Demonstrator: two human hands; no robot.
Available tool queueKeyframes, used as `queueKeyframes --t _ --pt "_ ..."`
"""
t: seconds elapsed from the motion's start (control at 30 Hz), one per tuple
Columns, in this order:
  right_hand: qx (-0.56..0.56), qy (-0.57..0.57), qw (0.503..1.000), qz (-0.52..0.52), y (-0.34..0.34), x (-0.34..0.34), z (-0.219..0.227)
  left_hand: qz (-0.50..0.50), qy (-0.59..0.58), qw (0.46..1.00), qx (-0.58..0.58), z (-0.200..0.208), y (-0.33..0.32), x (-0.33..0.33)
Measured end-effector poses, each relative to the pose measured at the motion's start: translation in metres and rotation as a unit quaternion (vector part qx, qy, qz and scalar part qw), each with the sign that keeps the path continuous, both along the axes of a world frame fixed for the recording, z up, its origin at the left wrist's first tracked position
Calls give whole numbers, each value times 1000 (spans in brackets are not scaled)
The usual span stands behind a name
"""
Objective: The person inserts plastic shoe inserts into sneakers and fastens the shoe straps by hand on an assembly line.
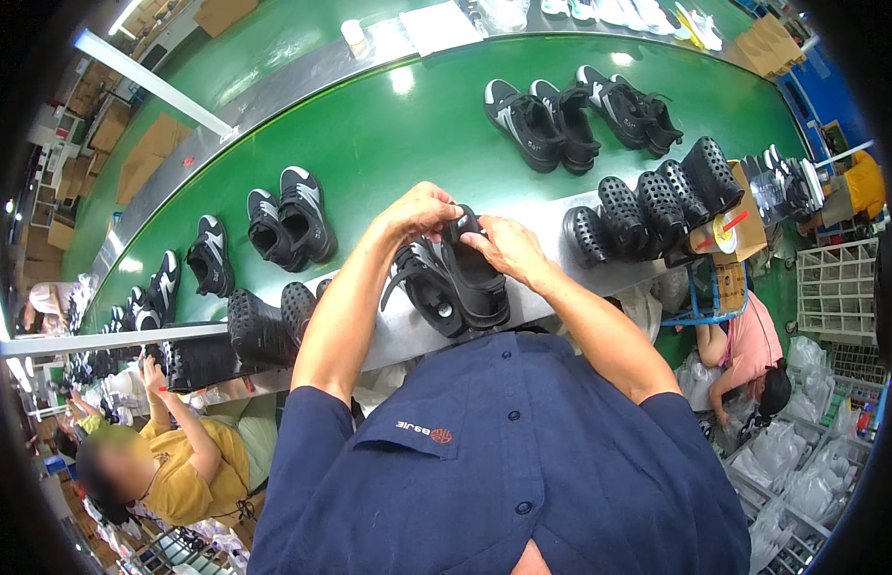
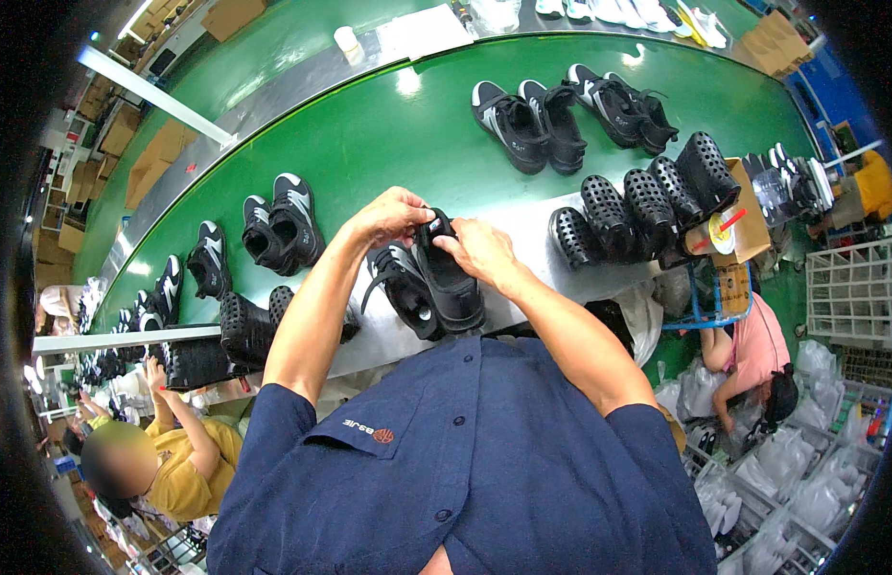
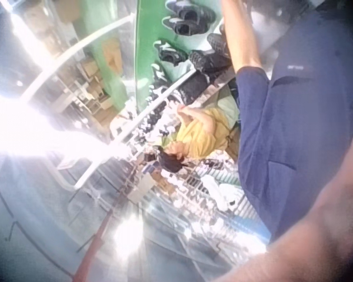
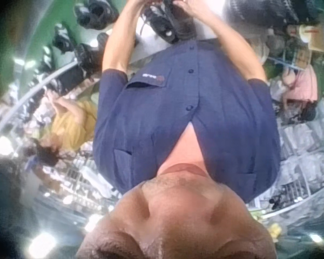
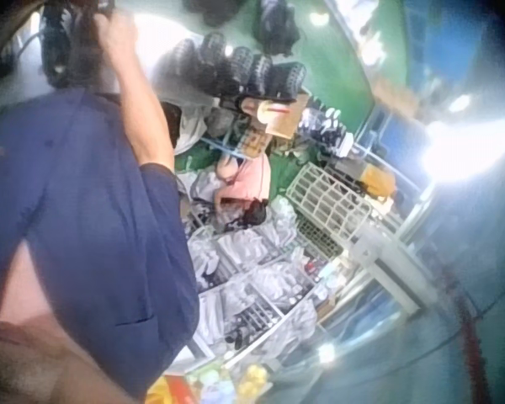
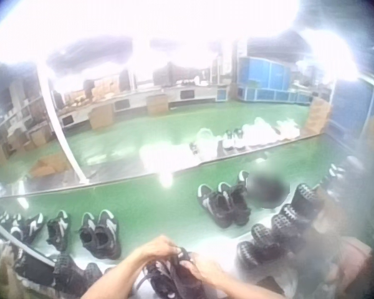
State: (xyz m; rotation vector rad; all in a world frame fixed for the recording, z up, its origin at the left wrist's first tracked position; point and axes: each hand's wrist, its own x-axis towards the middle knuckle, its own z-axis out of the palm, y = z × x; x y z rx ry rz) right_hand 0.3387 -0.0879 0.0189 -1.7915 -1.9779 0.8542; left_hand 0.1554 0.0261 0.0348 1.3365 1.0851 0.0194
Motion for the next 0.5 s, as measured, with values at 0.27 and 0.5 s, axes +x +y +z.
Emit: queueKeyframes --t 0.27,0.5 --pt "90 -35 995 -37 -15 16 -35 -117 2 971 207 11 -33 2" --pt "163 -31 983 -77 -53 61 25 89 44 889 446 -32 -104 -6"
